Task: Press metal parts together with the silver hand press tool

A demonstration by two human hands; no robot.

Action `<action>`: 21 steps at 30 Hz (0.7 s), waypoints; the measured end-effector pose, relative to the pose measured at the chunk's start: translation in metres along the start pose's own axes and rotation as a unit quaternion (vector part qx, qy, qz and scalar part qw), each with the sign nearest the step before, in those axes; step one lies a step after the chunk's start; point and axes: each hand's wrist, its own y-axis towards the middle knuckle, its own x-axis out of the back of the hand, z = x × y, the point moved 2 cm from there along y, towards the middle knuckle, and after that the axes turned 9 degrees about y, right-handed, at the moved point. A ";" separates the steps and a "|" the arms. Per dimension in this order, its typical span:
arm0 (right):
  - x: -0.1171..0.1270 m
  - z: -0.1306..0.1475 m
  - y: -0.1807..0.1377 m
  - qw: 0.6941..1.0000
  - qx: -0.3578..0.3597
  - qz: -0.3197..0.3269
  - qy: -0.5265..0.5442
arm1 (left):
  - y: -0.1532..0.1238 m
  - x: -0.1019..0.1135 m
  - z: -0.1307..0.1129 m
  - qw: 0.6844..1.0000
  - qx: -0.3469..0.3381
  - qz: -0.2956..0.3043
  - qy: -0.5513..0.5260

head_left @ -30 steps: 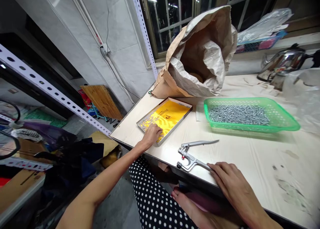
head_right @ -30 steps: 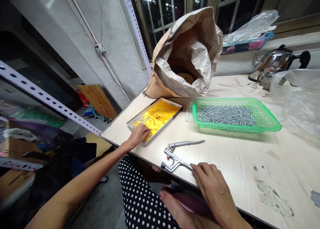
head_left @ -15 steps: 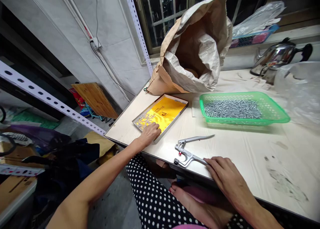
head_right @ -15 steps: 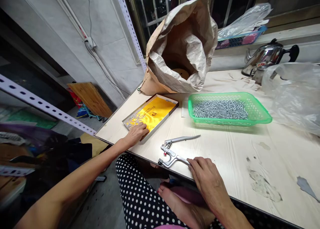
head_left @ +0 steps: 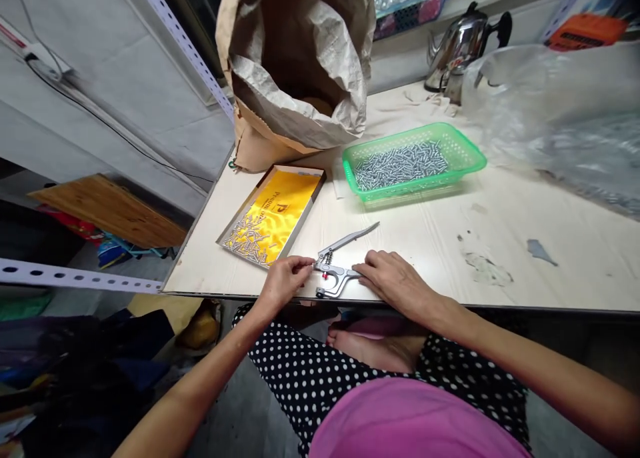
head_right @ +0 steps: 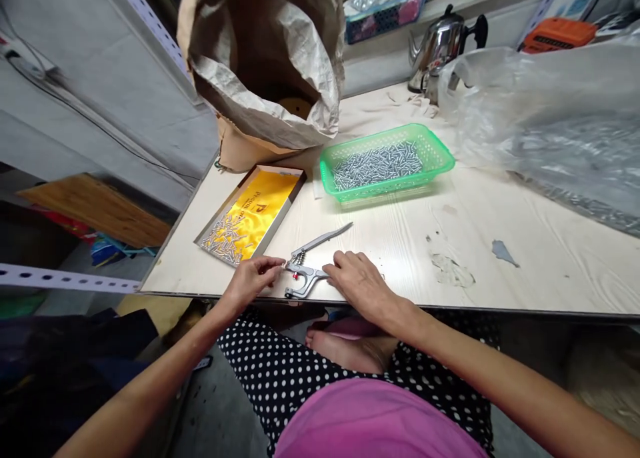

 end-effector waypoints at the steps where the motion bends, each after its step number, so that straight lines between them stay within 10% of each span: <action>1: -0.001 0.000 0.000 1.000 0.001 -0.004 -0.002 | -0.002 -0.007 0.002 0.999 0.025 0.020 -0.035; 21: -0.013 -0.003 -0.007 0.998 0.013 -0.059 -0.015 | -0.001 -0.013 -0.015 0.970 0.183 0.155 -0.031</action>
